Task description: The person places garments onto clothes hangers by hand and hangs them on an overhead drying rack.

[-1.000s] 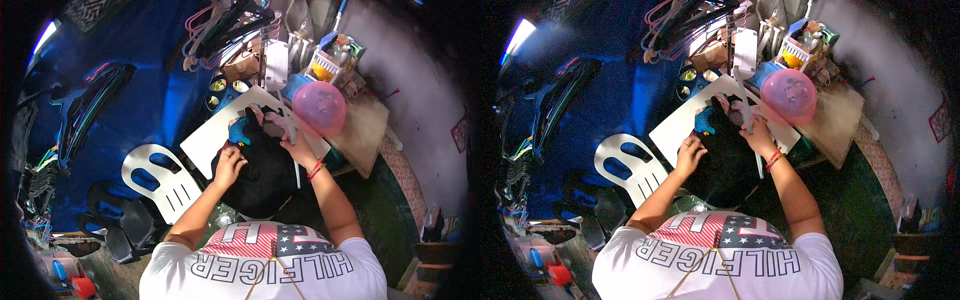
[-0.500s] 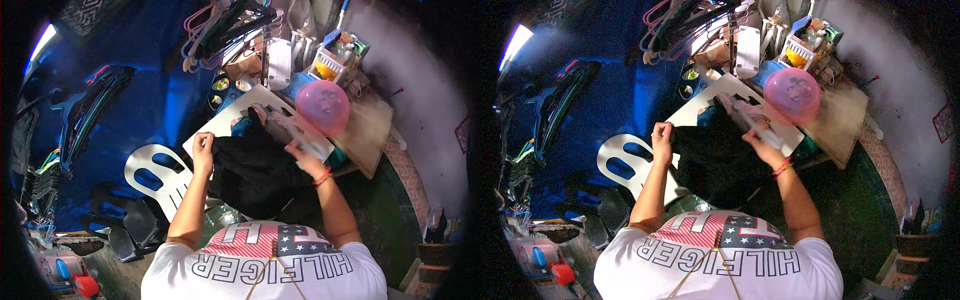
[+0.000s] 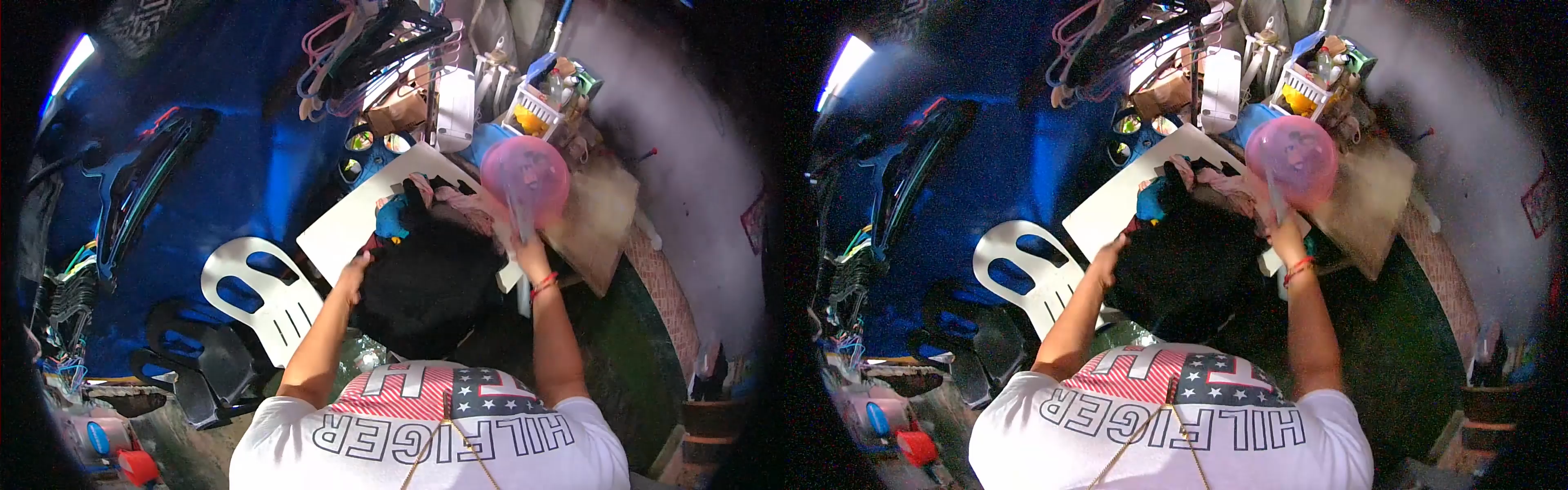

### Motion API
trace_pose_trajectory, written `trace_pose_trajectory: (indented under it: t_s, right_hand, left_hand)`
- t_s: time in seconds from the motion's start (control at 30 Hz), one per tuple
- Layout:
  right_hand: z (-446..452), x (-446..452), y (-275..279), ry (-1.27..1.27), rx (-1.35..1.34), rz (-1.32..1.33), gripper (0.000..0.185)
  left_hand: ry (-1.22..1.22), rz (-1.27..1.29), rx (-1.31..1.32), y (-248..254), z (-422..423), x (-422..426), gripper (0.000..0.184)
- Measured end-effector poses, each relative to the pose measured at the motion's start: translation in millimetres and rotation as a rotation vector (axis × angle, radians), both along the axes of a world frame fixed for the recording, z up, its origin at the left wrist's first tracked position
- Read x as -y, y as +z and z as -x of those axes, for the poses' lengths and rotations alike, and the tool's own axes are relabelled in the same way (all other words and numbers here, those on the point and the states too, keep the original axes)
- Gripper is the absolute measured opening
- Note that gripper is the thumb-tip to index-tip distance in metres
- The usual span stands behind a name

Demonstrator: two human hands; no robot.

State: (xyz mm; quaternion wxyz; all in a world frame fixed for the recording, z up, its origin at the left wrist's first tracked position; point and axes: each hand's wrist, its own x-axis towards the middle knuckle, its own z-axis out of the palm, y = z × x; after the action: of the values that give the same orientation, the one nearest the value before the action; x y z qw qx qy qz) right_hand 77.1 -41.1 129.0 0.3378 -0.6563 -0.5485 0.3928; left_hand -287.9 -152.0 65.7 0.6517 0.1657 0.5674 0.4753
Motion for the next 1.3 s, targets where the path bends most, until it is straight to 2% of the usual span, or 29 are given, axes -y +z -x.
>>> trace_pose_trajectory:
  t_s: [0.07,0.1,0.13,0.17,0.2,0.27,0.33,0.4,0.43,0.47,0.5,0.57,0.7,0.73,0.77,0.83,0.87,0.9,0.97,1.0,1.1,1.13,1.17,1.23,1.27,1.3]
  right_hand:
    - [-26,1,-35,0.2,0.08,-0.231,0.03]
    - [-37,8,-38,0.2,0.046,-0.073,0.03]
    - [-51,9,-39,0.276,-0.011,-0.035,0.029]
    - [-62,13,-33,0.353,-0.068,0.007,0.028]
    - [-62,24,-3,0.36,-0.096,0.072,0.025]
    - [-69,43,46,0.408,-0.066,0.143,0.024]
    - [-74,63,79,0.534,0.027,0.138,0.024]
    - [-75,79,101,0.693,0.102,0.115,0.023]
    - [-75,82,93,0.747,0.091,0.135,0.023]
    - [-72,85,89,0.8,0.173,0.087,0.023]
    - [-68,88,88,0.851,0.256,0.036,0.024]
    - [-58,90,86,0.87,0.234,-0.005,0.025]
    - [-38,93,69,0.85,0.175,-0.152,0.027]
    - [-29,92,68,0.861,0.214,-0.058,0.029]
    - [-19,94,70,0.86,0.206,-0.05,0.029]
    - [2,100,71,0.867,0.189,-0.029,0.03]
    - [9,100,70,0.905,0.275,-0.059,0.031]
    - [15,101,64,0.92,0.257,-0.06,0.031]
    - [25,106,52,0.952,0.223,-0.063,0.031]
    - [30,110,55,0.962,0.174,-0.069,0.031]
    - [2,102,68,1.057,0.276,-0.244,0.028]
    - [-7,101,89,0.983,0.364,-0.126,0.026]
    - [-18,101,110,0.898,0.451,-0.006,0.025]
    - [-39,100,139,0.849,0.394,-0.103,0.025]
    - [-43,108,146,0.737,0.318,-0.057,0.025]
    - [-34,112,155,0.761,0.343,-0.052,0.024]
  left_hand:
    - [-0.17,0.031,-0.358,-27,-2,13,0.068]
    - [-0.303,0.055,-0.547,-31,-3,21,0.079]
    - [-0.403,-0.033,-0.75,-37,-8,31,0.089]
    - [-0.526,-0.074,-0.94,-31,-12,42,0.09]
    - [-0.696,-0.003,-1.104,-11,-23,48,0.085]
    - [-0.907,0.066,-1.273,1,-32,50,0.075]
    - [-0.994,0.064,-1.289,-8,-32,51,0.065]
    - [-0.683,-0.114,-1.186,-19,-27,48,0.059]
    - [-0.528,-0.198,-1.128,-25,-25,46,0.055]
    - [-0.424,-0.167,-1.048,-19,-26,41,0.058]
    - [-0.37,-0.101,-0.94,-1,-29,35,0.07]
    - [-0.293,-0.1,-0.902,17,-37,30,0.073]
    - [-0.222,-0.208,-0.96,43,-68,33,0.065]
    - [-0.214,-0.232,-0.936,49,-75,35,0.063]
    - [-0.205,-0.254,-0.912,54,-82,39,0.062]
    - [-0.142,-0.324,-0.952,76,-98,50,0.047]
    - [-0.133,-0.296,-0.878,97,-105,56,0.045]
    - [-0.122,-0.269,-0.803,114,-109,61,0.043]
    - [-0.084,-0.318,-0.792,114,-113,68,0.053]
    - [-0.094,-0.238,-0.746,129,-111,71,0.047]
    - [0.217,-0.558,-0.789,91,-91,61,0.039]
    - [0.185,-0.505,-0.607,97,-78,60,0.039]
    - [0.239,-0.507,-0.696,93,-68,57,0.041]
    - [0.169,-0.469,-0.404,102,-47,55,0.043]
    - [0.14,-0.454,-0.362,113,-43,57,0.043]
    - [0.107,-0.442,-0.321,123,-41,57,0.043]
